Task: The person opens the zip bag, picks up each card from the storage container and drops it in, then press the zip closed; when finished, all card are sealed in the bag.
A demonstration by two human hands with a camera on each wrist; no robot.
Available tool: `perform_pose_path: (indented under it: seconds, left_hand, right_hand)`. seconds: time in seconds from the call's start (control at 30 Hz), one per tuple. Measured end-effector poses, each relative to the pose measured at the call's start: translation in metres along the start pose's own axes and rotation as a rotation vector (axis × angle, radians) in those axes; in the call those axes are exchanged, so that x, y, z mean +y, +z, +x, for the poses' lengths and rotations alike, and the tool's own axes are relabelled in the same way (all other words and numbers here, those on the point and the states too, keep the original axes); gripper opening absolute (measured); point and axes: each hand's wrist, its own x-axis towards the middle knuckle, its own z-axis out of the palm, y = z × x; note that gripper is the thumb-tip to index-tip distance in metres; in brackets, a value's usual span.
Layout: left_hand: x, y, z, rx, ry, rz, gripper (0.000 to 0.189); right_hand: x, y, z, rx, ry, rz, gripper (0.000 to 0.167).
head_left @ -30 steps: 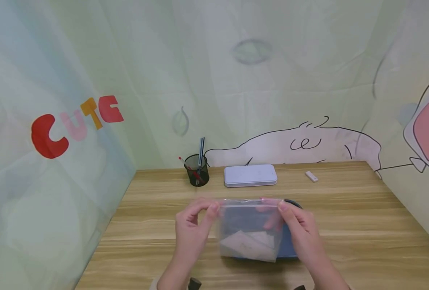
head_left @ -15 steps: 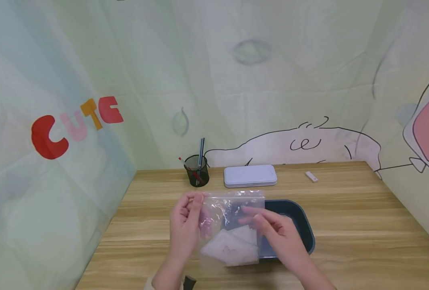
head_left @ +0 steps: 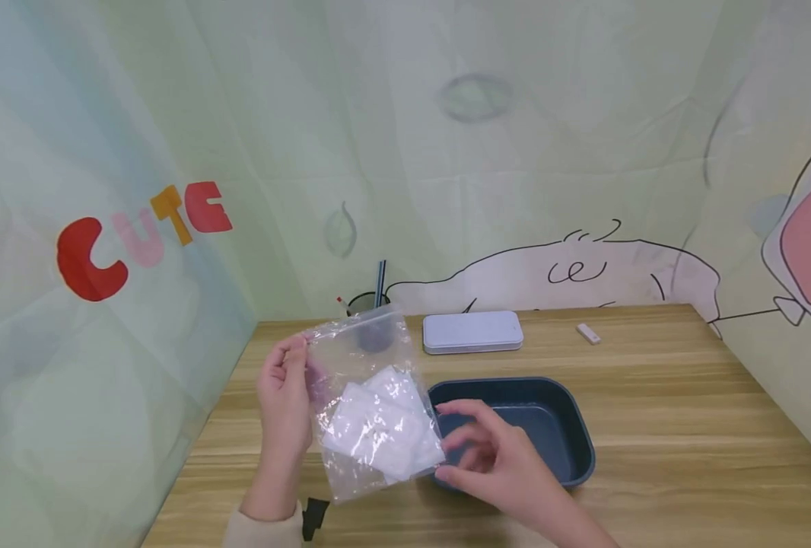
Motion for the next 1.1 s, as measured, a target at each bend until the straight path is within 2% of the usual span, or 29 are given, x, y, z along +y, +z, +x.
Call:
perform_pose_path:
  seconds: [0.17, 0.23, 0.4, 0.5, 0.6, 0.73, 0.87, 1.1]
  left_hand:
    - [-0.010, -0.007, 0.010, 0.018, -0.081, -0.041, 0.023]
    - [-0.016, -0.010, 0.012, 0.013, -0.110, -0.024, 0.022]
    - [-0.027, -0.016, 0.019, -0.046, -0.171, 0.052, 0.023]
    - [-0.032, -0.019, 0.022, -0.060, -0.207, 0.091, 0.022]
    - [-0.040, -0.024, 0.027, -0.052, -0.228, 0.119, 0.020]
    - [-0.051, -0.032, 0.033, -0.072, -0.223, 0.171, 0.023]
    - [-0.065, -0.039, 0.038, -0.106, -0.238, 0.280, 0.027]
    - [-0.088, -0.049, 0.044, -0.178, -0.299, 0.467, 0.028]
  right_hand:
    - [0.003, 0.011, 0.000, 0.009, -0.193, -0.062, 0.033]
    - [0.003, 0.015, 0.002, 0.019, -0.285, -0.152, 0.027]
    - [0.004, 0.021, 0.011, 0.051, -0.537, -0.411, 0.021]
    - [0.006, 0.023, 0.016, 0.042, -0.625, -0.501, 0.018]
    - [0.009, 0.026, 0.021, 0.014, -0.639, -0.575, 0.015]
    - [0.018, 0.031, 0.029, -0.017, -0.632, -0.686, 0.011]
    - [0.031, 0.037, 0.036, -0.061, -0.593, -0.777, 0.008]
    - [0.045, 0.050, 0.046, -0.190, -0.514, -0.961, 0.006]
